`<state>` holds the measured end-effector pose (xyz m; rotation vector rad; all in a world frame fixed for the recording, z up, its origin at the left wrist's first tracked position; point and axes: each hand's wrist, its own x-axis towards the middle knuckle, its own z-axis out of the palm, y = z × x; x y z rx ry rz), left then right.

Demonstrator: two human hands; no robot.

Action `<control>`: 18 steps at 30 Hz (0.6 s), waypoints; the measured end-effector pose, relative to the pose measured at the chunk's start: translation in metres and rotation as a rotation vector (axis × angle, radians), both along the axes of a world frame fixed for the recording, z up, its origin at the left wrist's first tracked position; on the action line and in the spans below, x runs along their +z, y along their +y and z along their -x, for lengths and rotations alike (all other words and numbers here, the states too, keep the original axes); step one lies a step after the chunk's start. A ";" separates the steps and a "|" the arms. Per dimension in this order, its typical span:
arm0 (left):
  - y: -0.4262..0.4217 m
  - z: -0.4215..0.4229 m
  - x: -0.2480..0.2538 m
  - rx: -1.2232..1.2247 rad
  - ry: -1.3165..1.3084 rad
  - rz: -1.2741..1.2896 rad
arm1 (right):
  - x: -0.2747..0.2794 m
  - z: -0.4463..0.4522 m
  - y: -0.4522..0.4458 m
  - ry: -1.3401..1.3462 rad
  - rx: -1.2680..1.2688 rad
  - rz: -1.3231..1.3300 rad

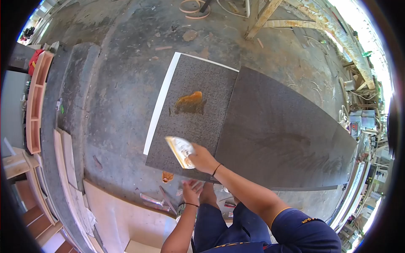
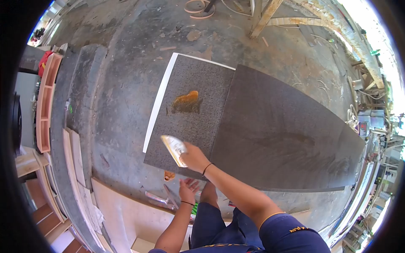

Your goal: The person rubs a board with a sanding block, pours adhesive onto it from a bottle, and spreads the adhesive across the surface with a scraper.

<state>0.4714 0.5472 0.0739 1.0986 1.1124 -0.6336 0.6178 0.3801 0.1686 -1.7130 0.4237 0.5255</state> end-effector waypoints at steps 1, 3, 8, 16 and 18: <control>-0.005 0.012 0.000 -0.031 0.020 0.089 | -0.012 0.008 0.006 -0.001 0.005 -0.021; -0.016 0.030 0.003 -0.075 0.040 0.164 | -0.044 0.028 0.020 0.283 -0.746 -0.876; -0.023 0.083 -0.036 -0.527 -0.370 0.216 | -0.046 0.081 0.056 0.463 -0.576 -0.872; -0.053 0.050 0.008 -0.170 -0.130 0.482 | 0.044 0.221 -0.066 0.275 -0.456 -0.905; -0.083 0.035 0.038 -0.130 -0.049 0.343 | 0.047 0.286 -0.113 0.359 -0.720 -0.864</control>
